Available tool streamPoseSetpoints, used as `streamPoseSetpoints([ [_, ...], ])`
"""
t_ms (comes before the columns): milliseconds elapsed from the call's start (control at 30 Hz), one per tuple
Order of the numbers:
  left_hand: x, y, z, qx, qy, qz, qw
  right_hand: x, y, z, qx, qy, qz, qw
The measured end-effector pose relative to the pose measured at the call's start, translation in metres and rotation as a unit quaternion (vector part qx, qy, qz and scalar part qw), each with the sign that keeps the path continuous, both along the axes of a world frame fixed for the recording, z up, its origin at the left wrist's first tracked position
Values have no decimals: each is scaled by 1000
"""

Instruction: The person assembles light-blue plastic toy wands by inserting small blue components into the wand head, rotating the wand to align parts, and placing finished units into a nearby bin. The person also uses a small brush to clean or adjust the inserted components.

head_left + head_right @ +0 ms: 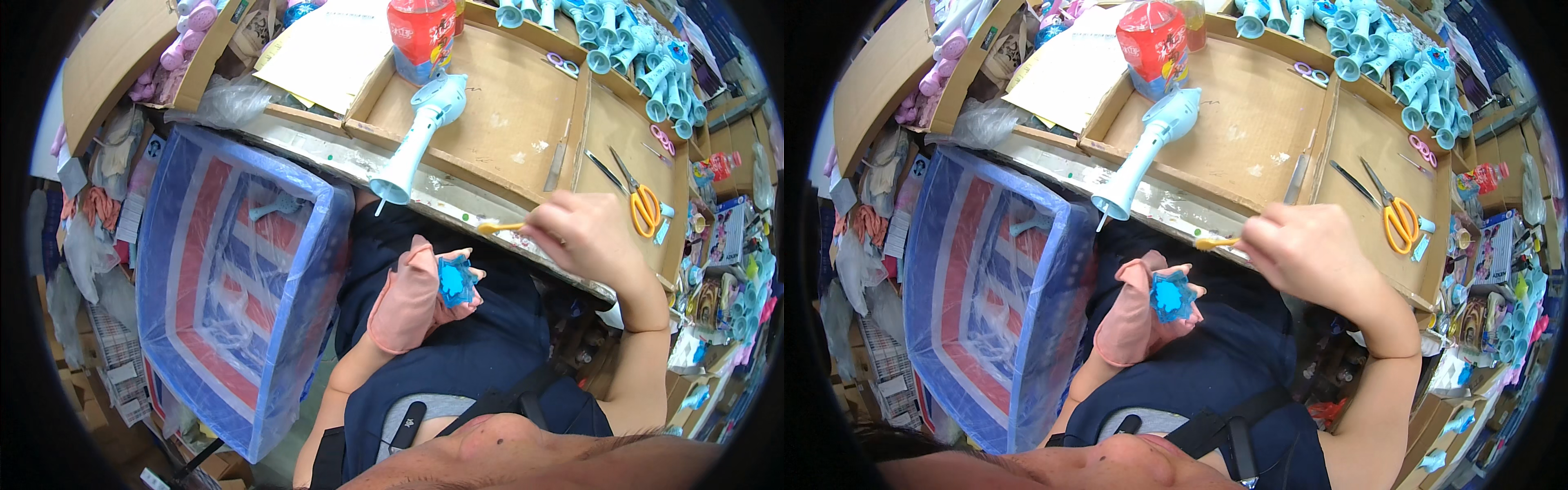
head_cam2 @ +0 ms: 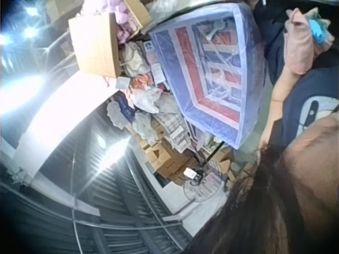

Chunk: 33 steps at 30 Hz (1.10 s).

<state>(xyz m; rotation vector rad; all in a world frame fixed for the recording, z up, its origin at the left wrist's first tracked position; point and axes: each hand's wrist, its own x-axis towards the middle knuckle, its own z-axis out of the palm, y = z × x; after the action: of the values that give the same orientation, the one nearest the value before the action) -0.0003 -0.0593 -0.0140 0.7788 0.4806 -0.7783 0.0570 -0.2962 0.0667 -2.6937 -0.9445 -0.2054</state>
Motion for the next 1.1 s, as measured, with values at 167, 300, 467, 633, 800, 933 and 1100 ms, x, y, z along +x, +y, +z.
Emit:
streamPoseSetpoints([
  [167,-2,3,-2,-114,-25,42,992,-17,9,-8,107,43,37,993],
  [300,-1,-1,-2,-17,-13,33,999,-30,11,-21,51,91,13,994],
  [467,4,-1,-6,12,-218,8,976,-35,19,-30,108,102,-38,988],
  [633,4,6,-6,-107,20,70,992,-40,21,-37,140,82,-39,986],
  [800,-2,3,-15,-48,-89,111,989,-39,22,-37,113,87,-45,989],
  [933,2,2,-25,48,-195,-9,980,-37,23,-37,130,96,-50,986],
  [1100,0,7,-23,-99,-47,66,992,-37,20,-42,139,145,-51,978],
])
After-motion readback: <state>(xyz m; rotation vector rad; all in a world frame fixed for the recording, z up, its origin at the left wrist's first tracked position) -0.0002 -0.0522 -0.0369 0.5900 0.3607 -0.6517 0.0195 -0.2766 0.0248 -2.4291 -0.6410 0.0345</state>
